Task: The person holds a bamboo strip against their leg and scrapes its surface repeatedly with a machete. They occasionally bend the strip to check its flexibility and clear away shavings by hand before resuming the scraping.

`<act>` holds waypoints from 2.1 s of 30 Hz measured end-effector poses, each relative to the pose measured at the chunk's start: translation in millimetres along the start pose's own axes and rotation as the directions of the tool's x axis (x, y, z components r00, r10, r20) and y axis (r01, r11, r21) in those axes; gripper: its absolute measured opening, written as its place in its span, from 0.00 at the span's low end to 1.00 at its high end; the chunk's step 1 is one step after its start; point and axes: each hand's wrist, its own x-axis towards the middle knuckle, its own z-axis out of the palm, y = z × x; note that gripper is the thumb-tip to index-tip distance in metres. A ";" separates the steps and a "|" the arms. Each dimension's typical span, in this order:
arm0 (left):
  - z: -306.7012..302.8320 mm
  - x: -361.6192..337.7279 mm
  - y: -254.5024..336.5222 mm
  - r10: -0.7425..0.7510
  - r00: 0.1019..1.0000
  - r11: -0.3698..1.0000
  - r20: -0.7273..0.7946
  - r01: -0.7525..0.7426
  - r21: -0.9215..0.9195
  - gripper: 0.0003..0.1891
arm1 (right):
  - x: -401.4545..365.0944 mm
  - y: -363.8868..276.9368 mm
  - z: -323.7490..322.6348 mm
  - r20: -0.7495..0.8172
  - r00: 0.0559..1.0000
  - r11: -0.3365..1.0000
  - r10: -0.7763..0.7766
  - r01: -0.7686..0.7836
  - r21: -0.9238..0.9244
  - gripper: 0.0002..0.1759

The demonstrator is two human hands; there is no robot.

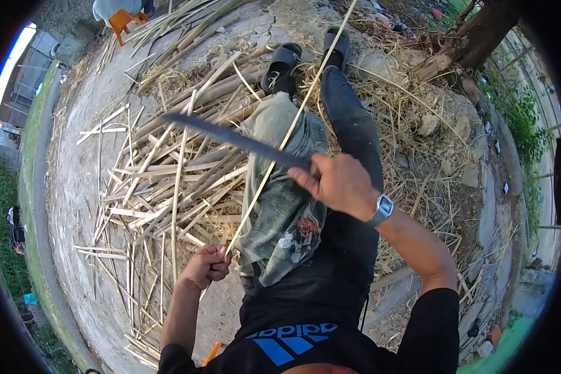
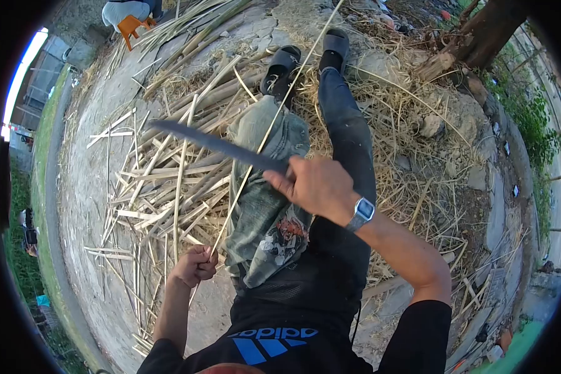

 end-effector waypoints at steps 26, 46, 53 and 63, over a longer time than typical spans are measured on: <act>-8.8 -0.9 5.1 0.065 0.994 0.989 -0.089 -0.052 0.136 0.18 | 4.0 20.3 4.2 -0.016 0.997 0.997 -0.076 0.075 -0.034 0.37; -101.8 -42.4 -22.7 0.106 0.988 0.970 -0.115 -0.077 0.232 0.19 | 77.8 129.8 -54.4 -0.389 0.871 0.951 0.300 -0.308 0.043 0.43; -114.7 -50.1 -10.6 0.020 0.988 0.967 -0.152 0.020 0.255 0.19 | 15.3 67.4 -16.0 -0.126 0.990 0.997 -0.068 0.062 -0.054 0.39; -123.8 -43.5 -1.6 0.418 0.872 0.827 -0.254 -0.250 0.503 0.17 | 59.4 228.0 -100.1 -0.400 0.613 0.726 0.681 -0.496 0.476 0.40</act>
